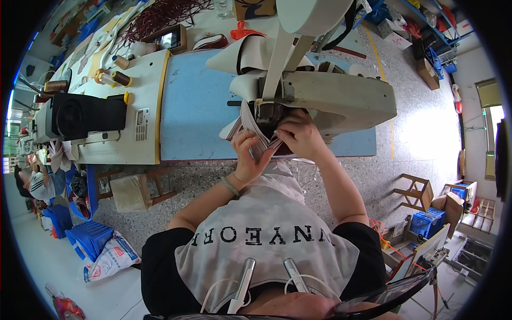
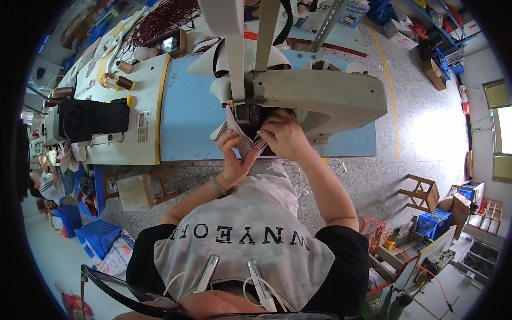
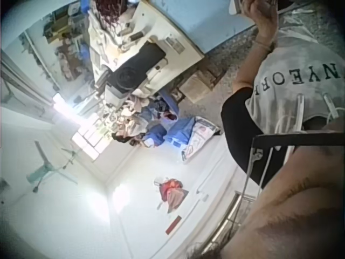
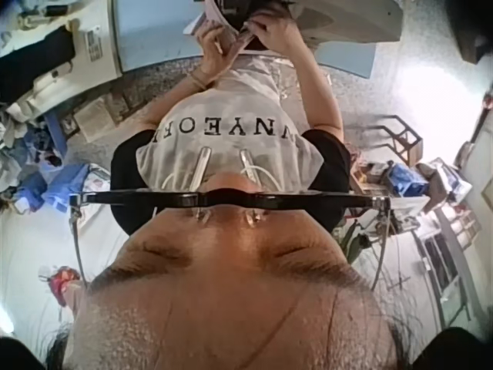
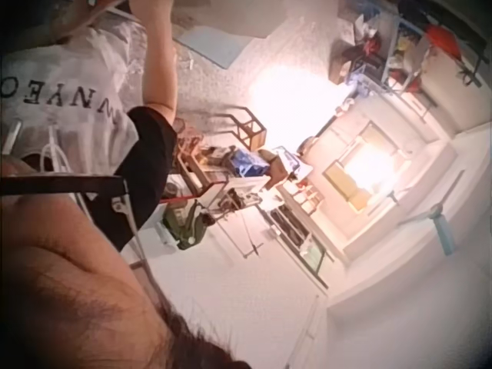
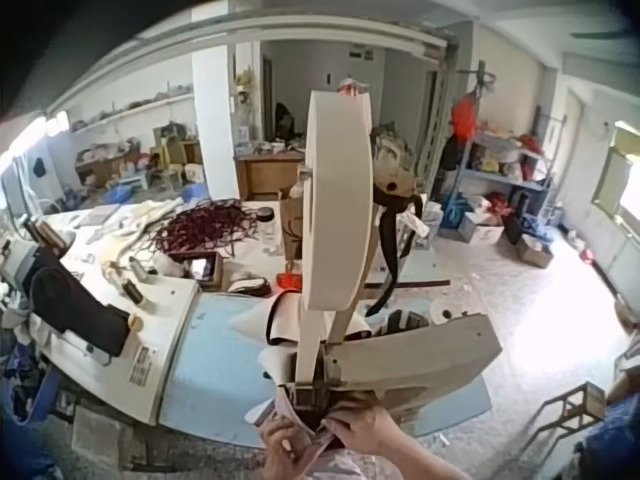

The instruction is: The person aligns shoe components by hand, moves them to a taping machine, and feeds each component through the machine to apply tape.

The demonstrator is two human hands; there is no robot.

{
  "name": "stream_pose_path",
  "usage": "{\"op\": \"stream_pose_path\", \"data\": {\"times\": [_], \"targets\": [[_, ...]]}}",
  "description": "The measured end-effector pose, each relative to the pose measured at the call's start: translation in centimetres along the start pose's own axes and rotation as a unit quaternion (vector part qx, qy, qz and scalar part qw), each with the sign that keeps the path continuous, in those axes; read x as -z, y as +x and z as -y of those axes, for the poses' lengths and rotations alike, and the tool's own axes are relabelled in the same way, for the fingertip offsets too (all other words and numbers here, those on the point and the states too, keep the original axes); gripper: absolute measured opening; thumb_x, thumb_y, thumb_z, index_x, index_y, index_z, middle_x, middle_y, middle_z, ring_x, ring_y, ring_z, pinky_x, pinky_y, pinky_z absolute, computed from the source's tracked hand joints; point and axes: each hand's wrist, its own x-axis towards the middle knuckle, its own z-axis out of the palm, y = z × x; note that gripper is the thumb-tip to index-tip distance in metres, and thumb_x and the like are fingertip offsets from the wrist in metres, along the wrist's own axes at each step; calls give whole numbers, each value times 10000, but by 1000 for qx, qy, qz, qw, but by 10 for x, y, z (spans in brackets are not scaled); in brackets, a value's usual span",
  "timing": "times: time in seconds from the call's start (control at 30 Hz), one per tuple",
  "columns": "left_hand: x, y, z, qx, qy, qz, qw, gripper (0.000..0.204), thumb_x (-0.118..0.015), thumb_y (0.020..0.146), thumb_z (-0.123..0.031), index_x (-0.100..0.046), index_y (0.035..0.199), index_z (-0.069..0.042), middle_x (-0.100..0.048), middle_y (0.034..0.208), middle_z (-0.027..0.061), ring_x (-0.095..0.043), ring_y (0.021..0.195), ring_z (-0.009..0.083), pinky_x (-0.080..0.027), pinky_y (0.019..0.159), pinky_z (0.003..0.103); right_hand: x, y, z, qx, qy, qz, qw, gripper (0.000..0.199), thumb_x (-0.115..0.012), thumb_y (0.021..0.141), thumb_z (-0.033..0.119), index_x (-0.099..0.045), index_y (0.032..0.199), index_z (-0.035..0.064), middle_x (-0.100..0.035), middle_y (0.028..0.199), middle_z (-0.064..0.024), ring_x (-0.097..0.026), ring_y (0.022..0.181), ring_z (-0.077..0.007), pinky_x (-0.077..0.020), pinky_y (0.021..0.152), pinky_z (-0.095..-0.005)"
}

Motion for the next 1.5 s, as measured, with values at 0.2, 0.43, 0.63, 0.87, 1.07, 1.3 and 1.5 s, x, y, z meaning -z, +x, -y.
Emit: {"op": "stream_pose_path", "data": {"times": [0.2,0.43,0.63,0.87,1.07,1.3,1.5], "targets": [[8,0,1,-11,-10,-7,1000,609,-786,740,-160,-416,1209,-40,-436,1223,164,-406,1137,343,-320,992,446,27,9,38,-64,80,-114,988,60,-667,770,62,-623,784,23,-644,818,-82,-592,805,-267,-438,805,-373],[75,102,-13,-95,-84,154,980,524,-750,731,-91,-492,1186,-67,-488,1182,148,-466,1101,334,-403,928,421,38,15,38,20,179,70,981,64,-663,785,14,-605,810,12,-626,792,-95,-580,734,-268,-469,671,-340],[99,167,-23,-150,-32,377,914,207,-692,743,-13,-551,882,-74,-604,966,57,-618,752,285,-508,640,346,39,16,34,-17,207,69,976,105,-692,783,56,-649,871,19,-636,788,-79,-582,743,-256,-474,679,-335],[101,163,-15,77,-127,376,915,165,-691,833,-115,-627,958,-28,-653,817,42,-621,684,122,-487,605,263,27,2,14,-146,188,40,970,162,-719,805,94,-655,917,-3,-655,813,-60,-611,765,-167,-484,685,-298],[93,162,-21,250,-213,299,896,182,-712,844,-116,-703,984,-1,-650,732,4,-535,627,35,-434,561,189,23,2,-7,-244,500,-40,830,111,-702,822,24,-662,916,-20,-650,835,-37,-594,779,-105,-481,683,-245],[84,159,-17,276,-212,226,910,138,-713,837,-93,-708,941,-2,-637,700,-4,-496,565,26,-389,489,184,25,22,5,-307,487,-96,812,245,-754,767,26,-648,987,4,-646,927,-26,-590,845,-111,-481,742,-260],[86,163,-19,255,-202,235,916,135,-708,842,-92,-707,934,6,-646,722,3,-514,605,33,-410,525,193,19,26,2,-250,480,-160,826,380,-777,710,8,-623,1058,15,-628,1002,-38,-577,940,-150,-481,826,-298]]}}
